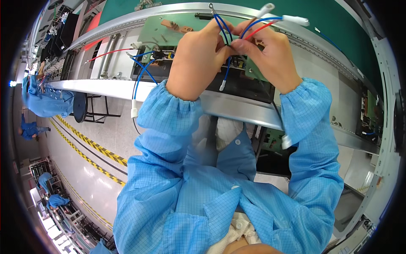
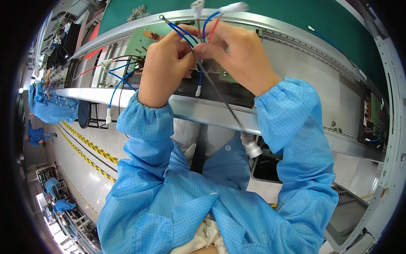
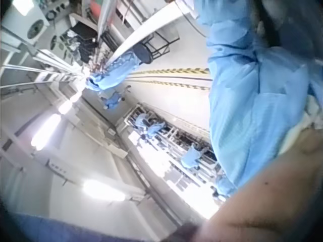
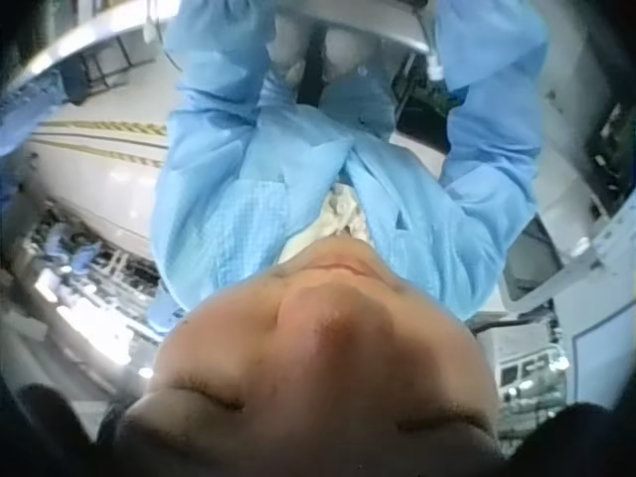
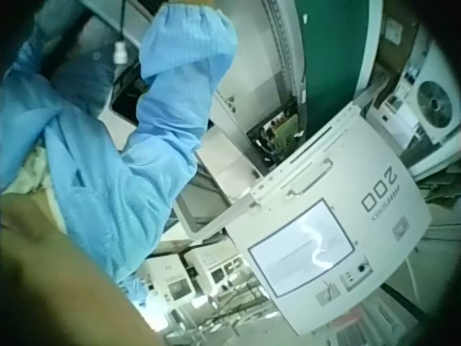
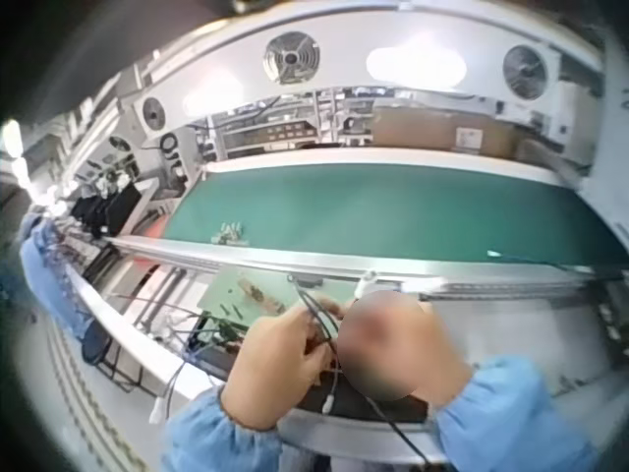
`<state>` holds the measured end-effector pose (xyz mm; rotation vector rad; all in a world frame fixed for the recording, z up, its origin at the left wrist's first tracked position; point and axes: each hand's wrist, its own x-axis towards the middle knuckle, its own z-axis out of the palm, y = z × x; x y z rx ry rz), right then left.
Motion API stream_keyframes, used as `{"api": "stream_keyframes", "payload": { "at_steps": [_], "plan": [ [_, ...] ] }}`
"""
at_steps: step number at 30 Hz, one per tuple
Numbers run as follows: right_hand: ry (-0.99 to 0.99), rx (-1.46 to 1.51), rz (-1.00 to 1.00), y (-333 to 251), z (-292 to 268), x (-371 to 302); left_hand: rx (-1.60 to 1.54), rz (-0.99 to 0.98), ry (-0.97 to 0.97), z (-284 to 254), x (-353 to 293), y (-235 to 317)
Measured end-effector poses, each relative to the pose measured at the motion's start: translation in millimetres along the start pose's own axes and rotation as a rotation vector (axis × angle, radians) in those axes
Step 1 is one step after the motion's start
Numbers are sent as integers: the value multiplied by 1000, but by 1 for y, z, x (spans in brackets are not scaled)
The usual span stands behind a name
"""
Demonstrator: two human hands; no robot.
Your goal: Assemble electronic components and connect wiring harnesses to circuit boards on an industrial production line.
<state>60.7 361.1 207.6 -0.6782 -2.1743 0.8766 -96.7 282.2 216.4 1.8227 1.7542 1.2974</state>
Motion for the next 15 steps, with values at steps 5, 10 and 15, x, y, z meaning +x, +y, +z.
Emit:
{"api": "stream_keyframes", "payload": {
  "at_steps": [5,10,15],
  "plan": [
    [-63,-185,-276,14,2,0,-9,-244,-301,-14,10,22],
    [-122,-127,-332,-1,3,3,-119,-218,-340,-29,0,13],
    [-33,-106,-346,-4,12,1,-280,-238,-310,-29,-12,-6]
  ]
}}
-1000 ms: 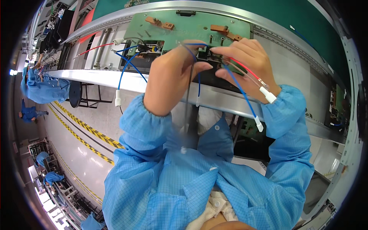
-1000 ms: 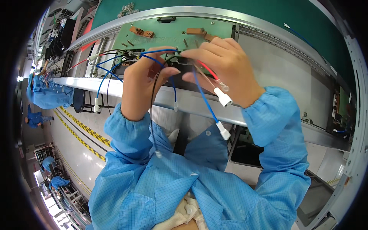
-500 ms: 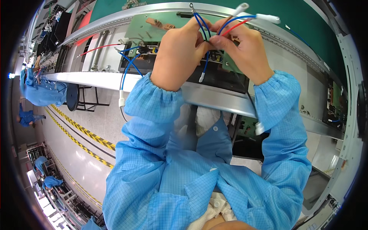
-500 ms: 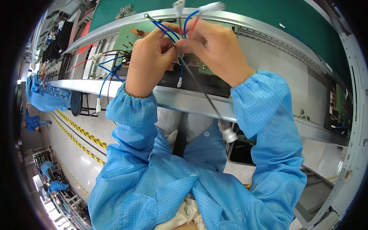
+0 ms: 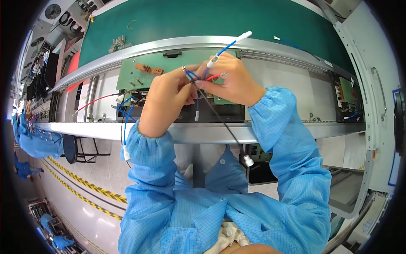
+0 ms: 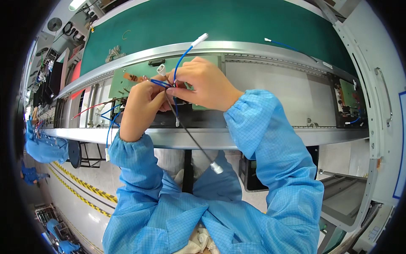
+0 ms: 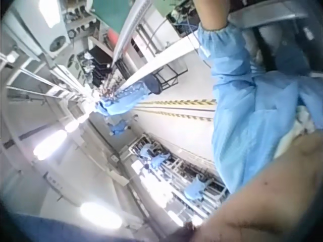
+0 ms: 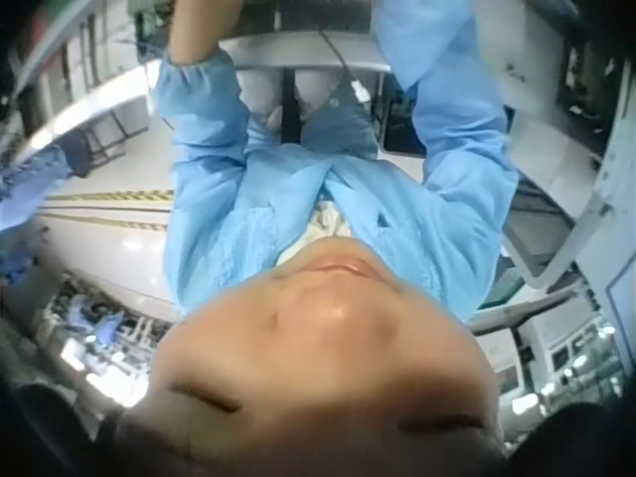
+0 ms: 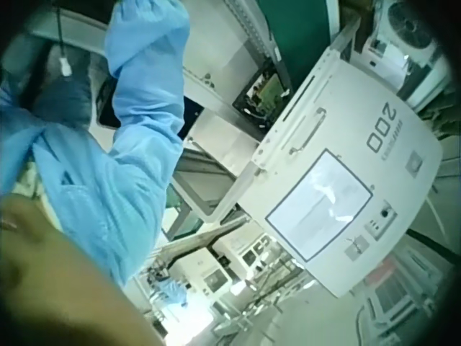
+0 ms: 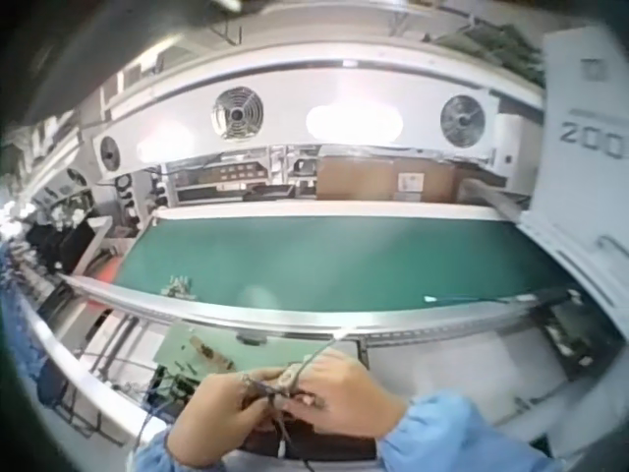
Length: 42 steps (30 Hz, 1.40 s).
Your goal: Assemble electronic components and connect wiring harnesses to circuit boards on an industrial production line.
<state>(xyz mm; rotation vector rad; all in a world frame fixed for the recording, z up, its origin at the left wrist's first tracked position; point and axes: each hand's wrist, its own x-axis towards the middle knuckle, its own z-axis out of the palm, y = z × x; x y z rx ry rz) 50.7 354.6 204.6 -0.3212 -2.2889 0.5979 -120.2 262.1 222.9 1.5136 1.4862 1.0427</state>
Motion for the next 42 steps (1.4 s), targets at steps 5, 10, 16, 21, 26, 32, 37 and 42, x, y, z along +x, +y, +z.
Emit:
{"api": "stream_keyframes", "payload": {
  "at_steps": [5,10,16,21,26,32,37,42],
  "plan": [
    [-22,139,72,4,3,-5,110,99,67,5,-8,-1],
    [16,133,-18,13,-2,-8,113,144,123,12,-9,-9],
    [1,85,-10,7,-7,-10,303,258,194,17,-8,-2],
    [73,-86,-171,5,-14,-9,415,388,265,34,-6,1],
    [112,-93,-143,8,-12,-17,450,358,239,31,-8,0],
    [14,52,5,4,-21,-20,59,184,-26,22,-6,14],
    [-34,126,73,-4,-25,-21,277,343,52,36,-2,8],
    [-83,96,-19,1,-39,-18,459,451,230,57,-4,3]
  ]
}}
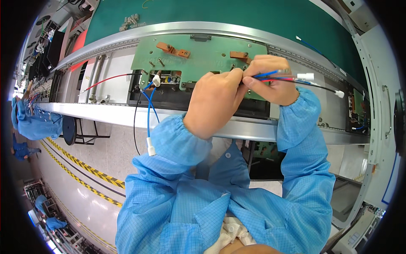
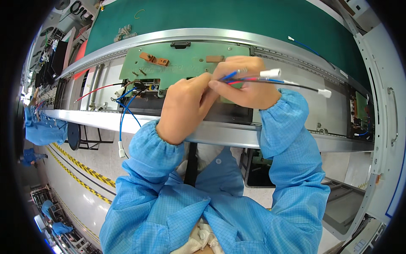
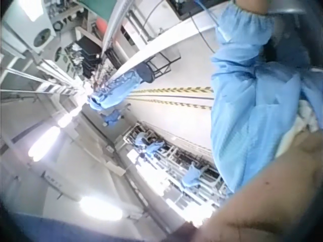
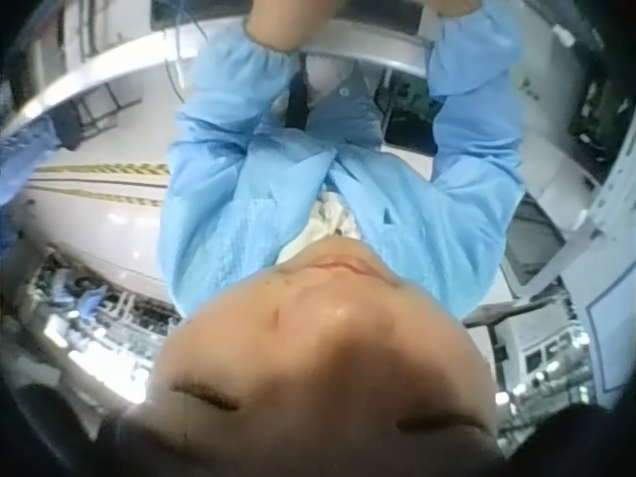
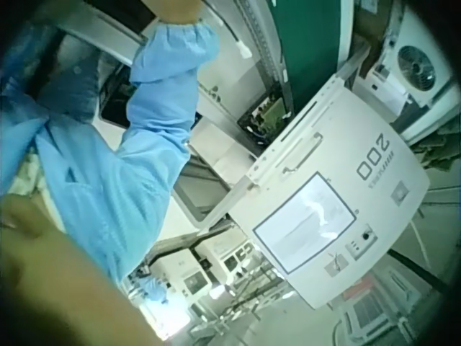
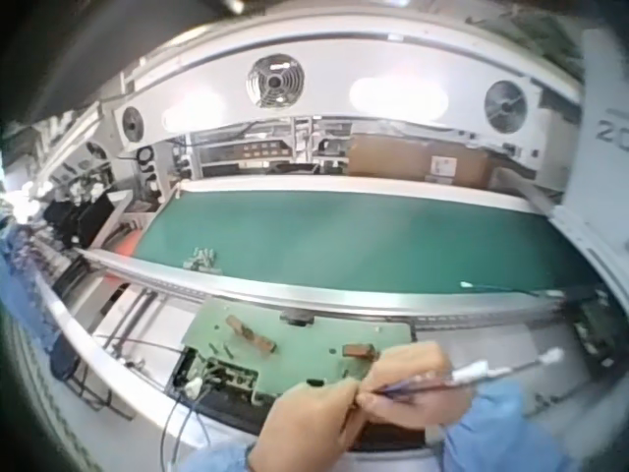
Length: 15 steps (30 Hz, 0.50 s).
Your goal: Assemble electronic components and connect wiring harnesses to circuit boards on an industrial production line.
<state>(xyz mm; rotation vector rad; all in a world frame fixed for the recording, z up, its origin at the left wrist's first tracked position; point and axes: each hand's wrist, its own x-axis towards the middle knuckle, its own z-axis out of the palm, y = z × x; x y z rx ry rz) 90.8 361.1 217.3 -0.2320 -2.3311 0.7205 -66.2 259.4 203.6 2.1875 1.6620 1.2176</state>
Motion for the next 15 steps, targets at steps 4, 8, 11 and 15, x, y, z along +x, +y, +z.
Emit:
{"api": "stream_keyframes", "payload": {
  "at_steps": [4,8,11,15],
  "plan": [
    [170,305,207,-8,5,-4,65,31,-7,0,-1,2],
    [100,574,380,-2,-7,-9,228,94,-17,0,-2,8],
    [142,548,433,7,-6,-9,351,94,-54,1,-1,16],
    [107,468,573,13,-9,-7,681,85,-137,7,-2,26]
  ]
}}
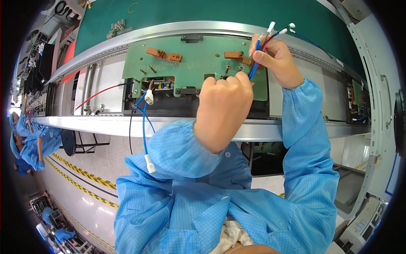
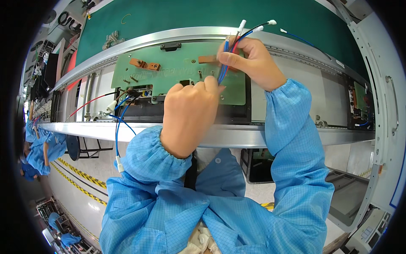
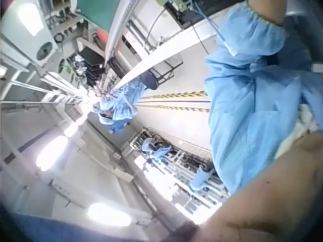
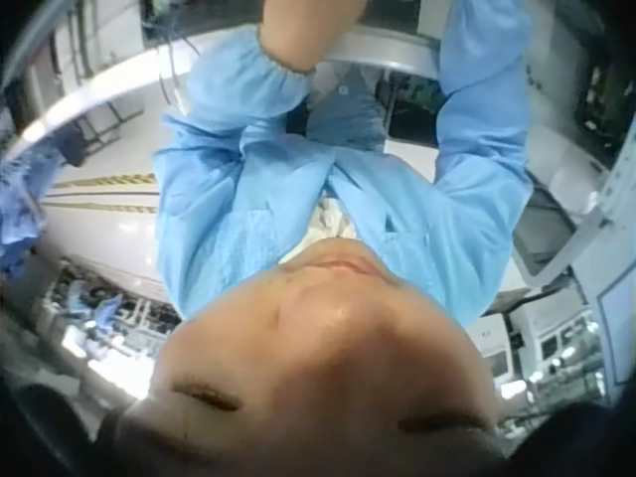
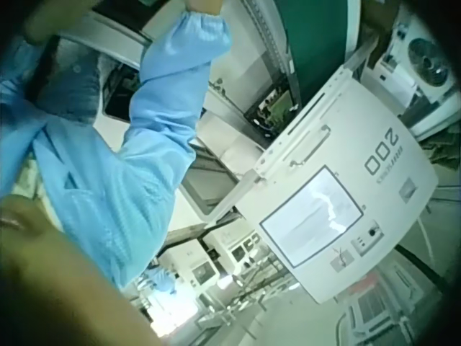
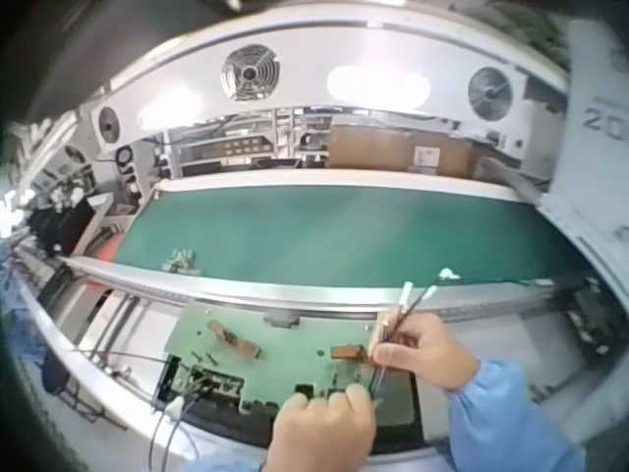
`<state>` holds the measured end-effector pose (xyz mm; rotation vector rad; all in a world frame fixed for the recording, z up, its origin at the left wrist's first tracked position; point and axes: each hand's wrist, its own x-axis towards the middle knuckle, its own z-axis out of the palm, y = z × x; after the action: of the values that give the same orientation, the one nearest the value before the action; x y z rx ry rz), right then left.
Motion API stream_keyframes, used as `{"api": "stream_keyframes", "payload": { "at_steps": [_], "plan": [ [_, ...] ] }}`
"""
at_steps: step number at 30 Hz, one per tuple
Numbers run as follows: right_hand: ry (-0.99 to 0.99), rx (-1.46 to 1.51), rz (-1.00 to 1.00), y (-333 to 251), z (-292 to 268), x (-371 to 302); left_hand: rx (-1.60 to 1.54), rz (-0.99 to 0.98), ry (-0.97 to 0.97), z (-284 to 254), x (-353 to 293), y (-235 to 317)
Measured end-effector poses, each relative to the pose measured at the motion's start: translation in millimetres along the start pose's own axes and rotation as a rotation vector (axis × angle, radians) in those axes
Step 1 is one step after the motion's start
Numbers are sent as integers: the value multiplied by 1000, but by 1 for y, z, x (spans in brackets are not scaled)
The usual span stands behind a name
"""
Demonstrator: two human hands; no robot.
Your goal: Assemble electronic components and connect wiring harnesses to circuit boards on an industrial production line.
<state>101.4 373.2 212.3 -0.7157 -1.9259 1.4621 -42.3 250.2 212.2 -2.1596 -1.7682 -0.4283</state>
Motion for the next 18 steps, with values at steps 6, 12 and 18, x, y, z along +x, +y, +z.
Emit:
{"api": "stream_keyframes", "payload": {
  "at_steps": [6,12,18],
  "plan": [
    [25,-242,-16,18,-7,6,178,38,-50,14,8,10],
    [228,-305,-55,42,-4,6,69,0,-135,11,16,11],
    [245,-79,119,35,5,9,163,39,-198,6,22,10]
  ]
}}
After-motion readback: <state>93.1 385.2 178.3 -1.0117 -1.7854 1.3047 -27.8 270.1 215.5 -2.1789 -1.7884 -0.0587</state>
